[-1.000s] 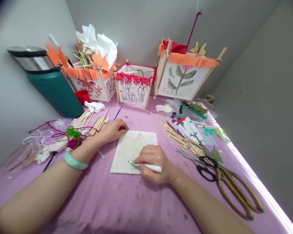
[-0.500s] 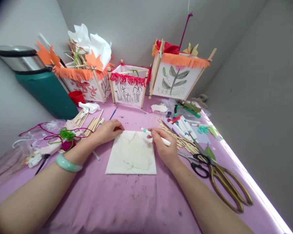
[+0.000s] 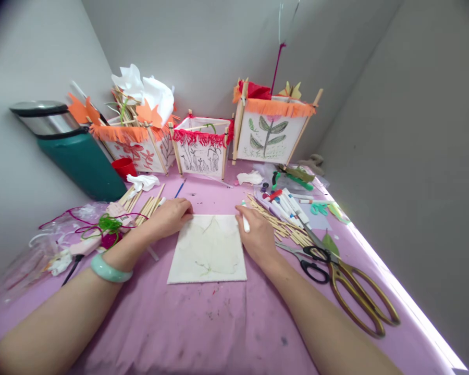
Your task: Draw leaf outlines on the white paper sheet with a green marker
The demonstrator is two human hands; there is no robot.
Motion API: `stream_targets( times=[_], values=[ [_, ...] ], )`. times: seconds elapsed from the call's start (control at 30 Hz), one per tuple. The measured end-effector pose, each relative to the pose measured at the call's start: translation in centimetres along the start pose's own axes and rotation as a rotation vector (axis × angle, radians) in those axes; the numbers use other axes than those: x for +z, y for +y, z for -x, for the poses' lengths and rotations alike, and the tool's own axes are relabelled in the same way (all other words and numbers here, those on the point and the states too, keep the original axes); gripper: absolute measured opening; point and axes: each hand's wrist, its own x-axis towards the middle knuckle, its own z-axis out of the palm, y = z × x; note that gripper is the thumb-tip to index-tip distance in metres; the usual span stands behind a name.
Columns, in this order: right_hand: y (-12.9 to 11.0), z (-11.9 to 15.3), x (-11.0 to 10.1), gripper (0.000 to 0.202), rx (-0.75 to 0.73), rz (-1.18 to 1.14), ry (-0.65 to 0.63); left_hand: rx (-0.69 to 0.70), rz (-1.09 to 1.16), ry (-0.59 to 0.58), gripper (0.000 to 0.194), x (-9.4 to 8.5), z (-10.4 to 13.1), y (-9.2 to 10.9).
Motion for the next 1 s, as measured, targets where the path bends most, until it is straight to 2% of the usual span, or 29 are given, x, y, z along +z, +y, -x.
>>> stream_targets(
  times=[0.1,0.2,0.3,0.4,0.47,0.5,0.57,0.63,0.7,0.77,0.87,0.9,0.93,1.0],
  values=[
    [0.3,-0.7,-0.4,0.031,0.086,-0.136,0.083,-0.085,0.136,0.044,0.013,-1.1,0.2,0.1],
    [-0.3,-1.0,-0.7,0.041,0.309,-0.351,0.065,-0.132,0.312,0.170,0.011,-2.1,0.3,0.1],
    [-1.8,-0.6,-0.5,0.043,0.508,-0.805,-0.138,-0.134,0.547,0.324,0.013,-2.4,0.4,-0.2],
    [-3.3,-0.1,-0.2,0.043,0.554,-1.119,-0.302,-0.156,0.786,0.392,0.028,-2.2,1.0,-0.3],
    [-3.4,-0.3,-0.6,0.045,0.533,-1.099,-0.248,-0.227,0.838,0.390,0.040,-2.2,1.9,-0.2],
    [-3.2,-0.6,-1.2,0.043,0.509,-1.012,-0.164,-0.281,0.800,0.383,0.044,-2.2,2.6,-0.1],
    [-2.3,-1.7,-2.9,0.037,0.433,-0.730,0.087,-0.358,0.612,0.353,0.049,-2.2,4.4,0.6],
    [-1.8,-2.6,-5.1,0.032,0.323,-0.458,0.359,-0.338,0.387,0.301,0.043,-1.9,6.7,1.6],
    [-2.3,-2.6,-6.6,0.033,0.248,-0.411,0.508,-0.243,0.247,0.249,0.033,-1.3,9.0,2.8],
    [-3.7,-1.3,-6.8,0.036,0.231,-0.561,0.496,-0.164,0.171,0.209,0.029,-0.4,10.9,4.1],
    [-5.6,2.1,-4.8,0.041,0.267,-0.793,0.269,-0.149,0.052,0.225,0.029,0.6,13.2,5.5],
    [-5.7,3.1,-4.1,0.040,0.277,-0.794,0.177,-0.161,0.017,0.244,0.029,0.8,13.7,5.8],
    [-5.4,3.9,-3.7,0.039,0.281,-0.745,0.149,-0.172,-0.007,0.258,0.029,1.0,14.3,6.1],
    [-4.1,4.5,-3.9,0.035,0.320,-0.522,0.278,-0.179,-0.022,0.260,0.029,1.3,15.3,6.4]
  ],
)
